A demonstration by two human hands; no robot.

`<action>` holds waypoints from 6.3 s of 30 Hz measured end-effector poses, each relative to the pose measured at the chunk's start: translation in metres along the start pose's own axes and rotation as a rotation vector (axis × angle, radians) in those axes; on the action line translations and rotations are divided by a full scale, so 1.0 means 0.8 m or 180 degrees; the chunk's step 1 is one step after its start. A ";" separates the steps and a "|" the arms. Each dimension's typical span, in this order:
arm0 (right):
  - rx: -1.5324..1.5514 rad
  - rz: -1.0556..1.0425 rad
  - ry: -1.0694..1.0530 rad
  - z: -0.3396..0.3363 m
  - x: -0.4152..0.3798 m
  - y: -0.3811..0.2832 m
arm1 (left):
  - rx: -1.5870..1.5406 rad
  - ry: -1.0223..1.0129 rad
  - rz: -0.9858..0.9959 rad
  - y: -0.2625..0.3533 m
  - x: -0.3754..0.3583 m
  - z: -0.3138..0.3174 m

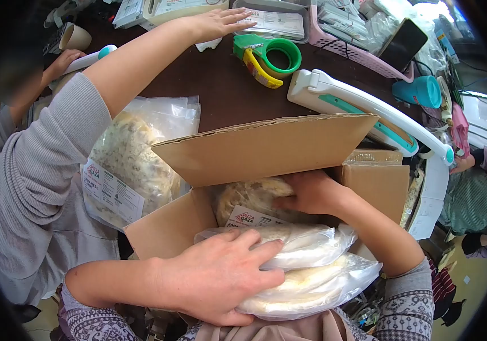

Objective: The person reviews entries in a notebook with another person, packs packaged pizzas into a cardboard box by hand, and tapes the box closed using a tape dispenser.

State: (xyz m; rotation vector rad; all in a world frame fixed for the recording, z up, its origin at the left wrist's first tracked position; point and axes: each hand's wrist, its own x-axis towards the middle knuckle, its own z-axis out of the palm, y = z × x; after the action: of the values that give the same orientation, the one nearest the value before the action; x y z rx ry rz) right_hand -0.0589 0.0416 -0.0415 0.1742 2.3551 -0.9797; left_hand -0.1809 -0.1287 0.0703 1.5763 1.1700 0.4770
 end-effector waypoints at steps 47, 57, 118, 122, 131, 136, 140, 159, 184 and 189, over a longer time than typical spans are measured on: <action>0.0271 0.0259 0.1911 -0.076 -0.149 -0.073 | 0.2169 0.1406 -0.1408 0.035 -0.029 0.012; -0.0864 0.0454 0.2476 0.075 -0.086 -0.077 | 0.2000 0.1299 -0.1857 -0.003 0.000 0.119; -0.0823 -0.0628 0.0827 -0.020 -0.059 -0.014 | 0.1557 0.2777 -0.1195 -0.025 0.047 0.142; -0.1365 -0.0714 0.1486 0.001 -0.062 -0.003 | 0.2198 0.3895 0.0327 -0.017 -0.005 0.170; -0.1699 -0.1701 0.1584 0.005 -0.063 0.006 | 0.1211 0.3770 -0.2170 0.011 0.019 0.420; -0.1870 -0.2692 0.1049 0.002 -0.064 0.004 | 0.2660 0.4677 -0.1556 -0.045 0.071 0.371; -0.2062 -0.3137 0.0557 0.029 -0.085 -0.037 | 0.2907 0.4668 -0.1566 -0.040 0.060 0.348; 0.3643 -0.0833 0.0328 -0.023 -0.047 -0.012 | 0.1914 0.2372 -0.1179 -0.009 0.058 0.139; 0.4332 -0.0970 0.1442 -0.067 -0.122 0.056 | 0.2900 0.1470 -0.1054 -0.005 0.047 0.132; 0.4301 -0.1045 0.1889 -0.018 -0.132 0.071 | 0.2852 0.1464 -0.1182 0.005 0.054 0.146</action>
State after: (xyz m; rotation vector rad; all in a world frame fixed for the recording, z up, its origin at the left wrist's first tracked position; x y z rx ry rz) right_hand 0.0401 0.1029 -0.0090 0.6540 1.7206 -2.8431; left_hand -0.0683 -0.1504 0.0215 1.9604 2.1846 0.0390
